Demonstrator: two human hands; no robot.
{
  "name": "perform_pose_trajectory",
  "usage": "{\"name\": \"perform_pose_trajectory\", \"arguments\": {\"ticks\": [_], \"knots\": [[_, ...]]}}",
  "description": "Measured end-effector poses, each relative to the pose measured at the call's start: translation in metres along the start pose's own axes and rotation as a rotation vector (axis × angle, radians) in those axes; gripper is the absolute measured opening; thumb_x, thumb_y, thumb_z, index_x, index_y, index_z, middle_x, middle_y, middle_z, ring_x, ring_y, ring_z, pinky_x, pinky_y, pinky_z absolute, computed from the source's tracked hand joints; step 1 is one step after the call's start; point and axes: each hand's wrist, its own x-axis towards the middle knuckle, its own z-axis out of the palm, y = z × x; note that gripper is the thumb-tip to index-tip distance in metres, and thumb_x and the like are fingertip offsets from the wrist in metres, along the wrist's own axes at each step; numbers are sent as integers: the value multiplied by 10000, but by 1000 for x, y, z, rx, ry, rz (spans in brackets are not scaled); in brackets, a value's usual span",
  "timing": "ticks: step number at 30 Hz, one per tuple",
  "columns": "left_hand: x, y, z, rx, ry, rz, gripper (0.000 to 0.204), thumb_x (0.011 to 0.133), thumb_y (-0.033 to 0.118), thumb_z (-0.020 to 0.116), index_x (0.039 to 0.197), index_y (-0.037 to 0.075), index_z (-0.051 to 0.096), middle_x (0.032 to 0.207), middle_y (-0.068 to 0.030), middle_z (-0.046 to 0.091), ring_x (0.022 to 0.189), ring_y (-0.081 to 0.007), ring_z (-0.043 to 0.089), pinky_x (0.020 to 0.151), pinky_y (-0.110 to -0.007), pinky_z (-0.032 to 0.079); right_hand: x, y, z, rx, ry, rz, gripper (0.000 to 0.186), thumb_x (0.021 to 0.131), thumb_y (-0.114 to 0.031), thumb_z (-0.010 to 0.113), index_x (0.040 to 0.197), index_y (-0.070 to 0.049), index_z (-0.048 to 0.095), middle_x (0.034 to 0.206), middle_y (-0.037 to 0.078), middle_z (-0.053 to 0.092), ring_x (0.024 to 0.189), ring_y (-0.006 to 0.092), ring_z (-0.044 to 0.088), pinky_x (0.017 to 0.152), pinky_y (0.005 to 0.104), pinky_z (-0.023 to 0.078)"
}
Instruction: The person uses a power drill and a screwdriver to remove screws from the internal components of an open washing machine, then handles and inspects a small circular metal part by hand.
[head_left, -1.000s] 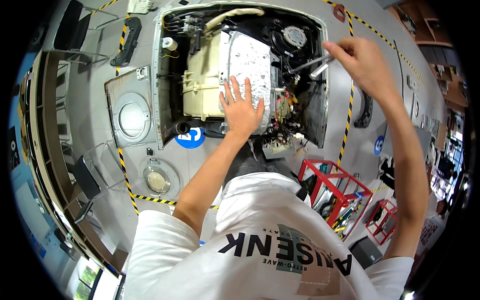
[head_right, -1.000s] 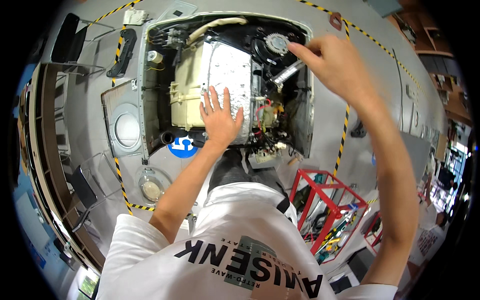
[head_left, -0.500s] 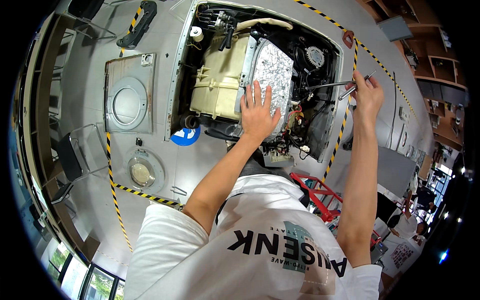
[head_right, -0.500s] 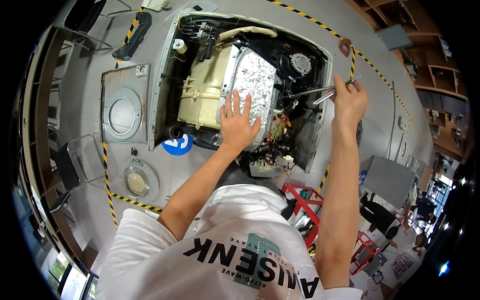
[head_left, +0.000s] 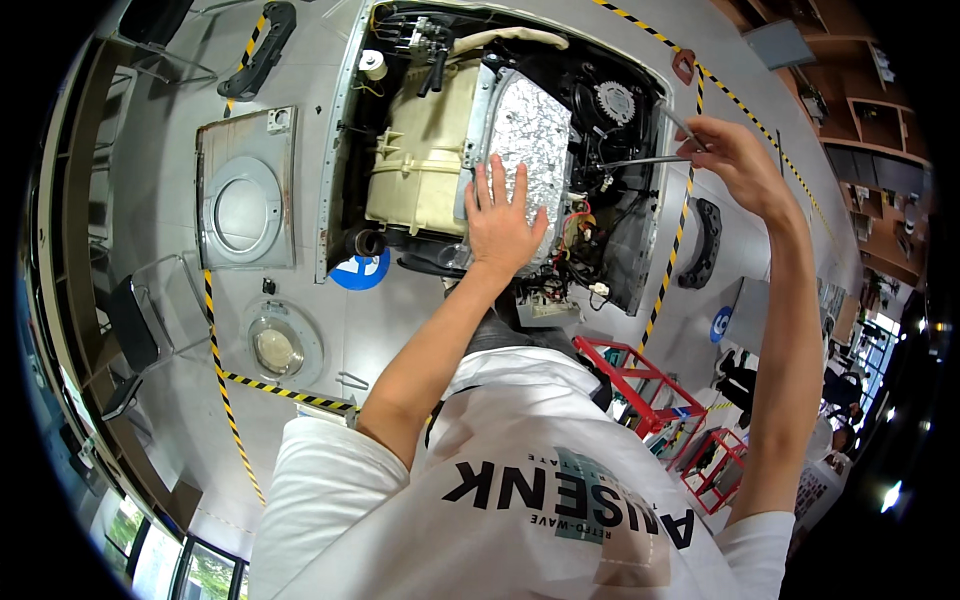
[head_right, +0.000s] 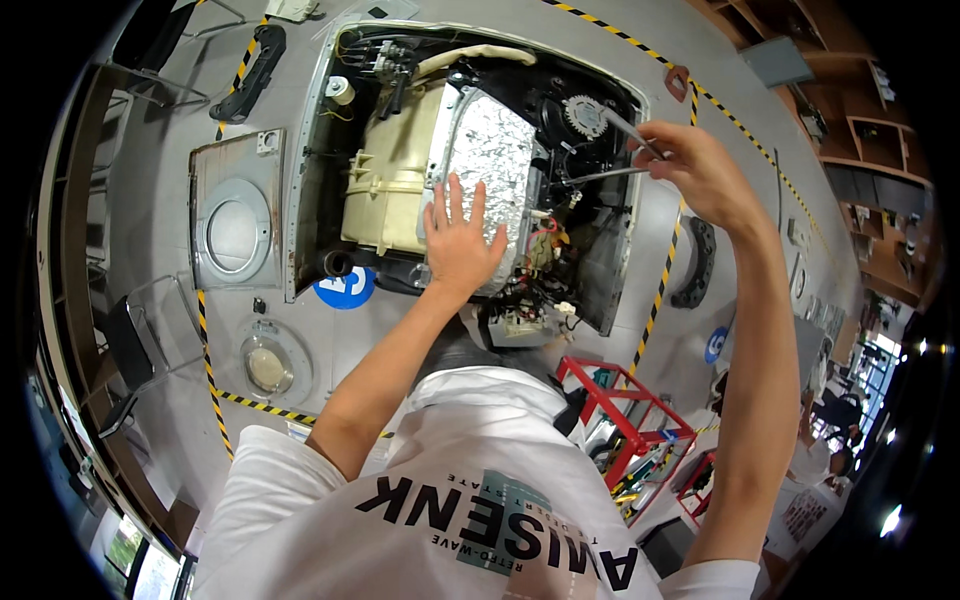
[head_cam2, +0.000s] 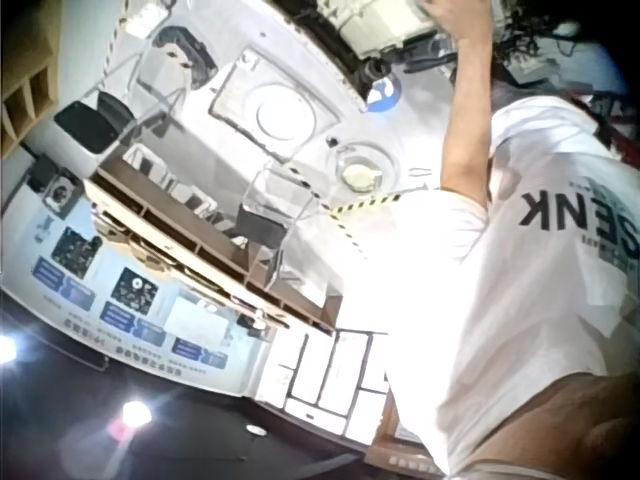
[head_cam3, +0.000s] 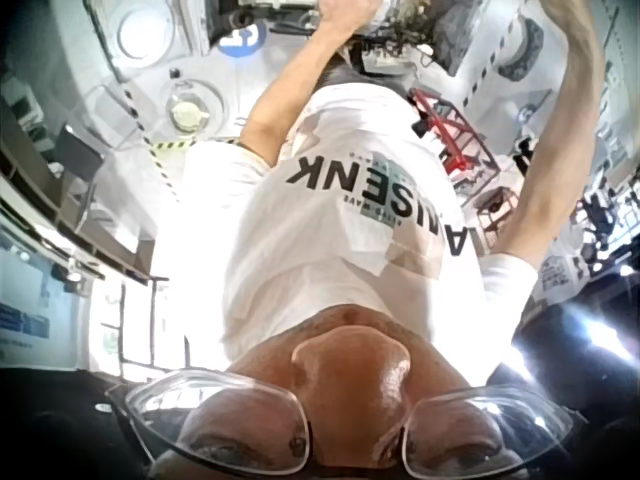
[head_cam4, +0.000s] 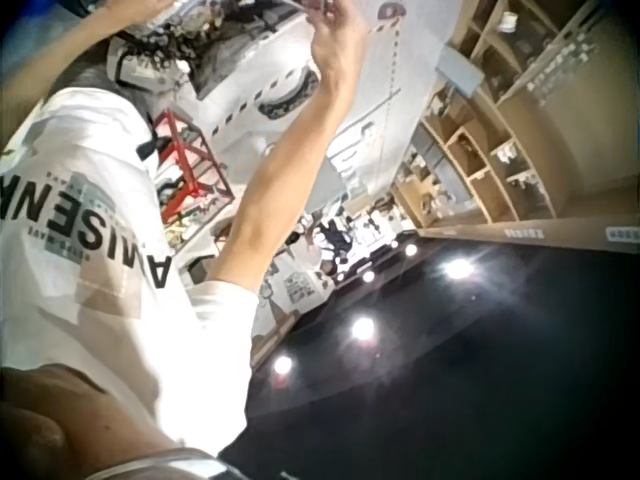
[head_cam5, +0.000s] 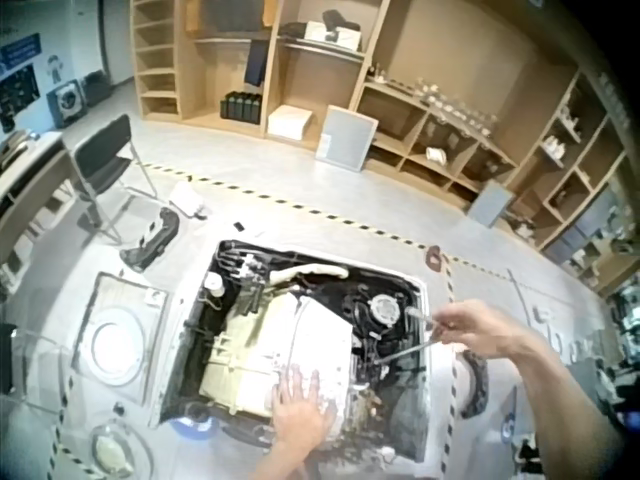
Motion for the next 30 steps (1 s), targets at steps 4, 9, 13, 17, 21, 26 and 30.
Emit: {"name": "perform_pose_trajectory", "arguments": {"ticks": [4, 9, 13, 17, 21, 26, 30], "knots": [[11, 17, -2, -6, -34, 38, 513, 825, 285, 627, 1245, 3, 545, 1400, -242, 401, 1336, -419, 293, 1073, -538, 226, -1, -45, 11, -702, -54, -101, 89, 828, -37, 561, 900, -3, 600, 940, 119, 660, 907, 295, 625, 867, 433, 467], [50, 65, 31, -304, -82, 220, 400, 806, 231, 673, 1142, 32, 591, 1133, -132, 558, 1046, -311, 520, 899, -439, 363, -14, -35, 18, -1081, 35, -609, 144, 747, -6, 571, 852, -77, 639, 840, 92, 564, 855, 243, 594, 854, 432, 427], [70, 75, 59, -445, -50, 251, 237, 818, 197, 661, 1013, 70, 614, 885, -83, 593, 792, -268, 582, 723, -379, 416, -30, -31, 19, -965, 119, -473, 137, 754, -21, 589, 872, -59, 649, 925, 100, 539, 807, 242, 567, 747, 404, 456], [79, 66, 72, -391, -72, 242, 105, 855, 196, 617, 837, 94, 601, 749, -70, 601, 703, -272, 594, 642, -393, 427, -41, -32, 27, -455, 334, -212, 109, 833, -134, 625, 828, -32, 664, 870, 115, 564, 684, 264, 578, 615, 375, 465], [82, 70, 69, -438, -33, 216, 125, 861, 205, 608, 806, 93, 615, 709, -82, 611, 648, -291, 587, 613, -407, 431, -31, -19, 3, -298, 315, 590, 352, 867, -327, 645, 850, 24, 634, 734, 108, 602, 522, 224, 575, 523, 326, 469], [82, 78, 71, -372, -39, 230, 134, 848, 193, 618, 779, 79, 609, 691, -86, 603, 641, -293, 583, 610, -408, 426, -8, -9, 26, 176, 393, 592, 453, 871, -392, 636, 953, 51, 588, 699, 47, 580, 518, 132, 587, 500, 237, 491], [83, 75, 71, -372, -37, 255, 105, 841, 174, 622, 804, 78, 605, 721, -83, 586, 684, -284, 580, 625, -395, 424, -1, 7, 11, 171, 195, 442, 279, 895, -245, 608, 996, 14, 577, 723, 38, 572, 581, 114, 586, 515, 244, 484]]}}
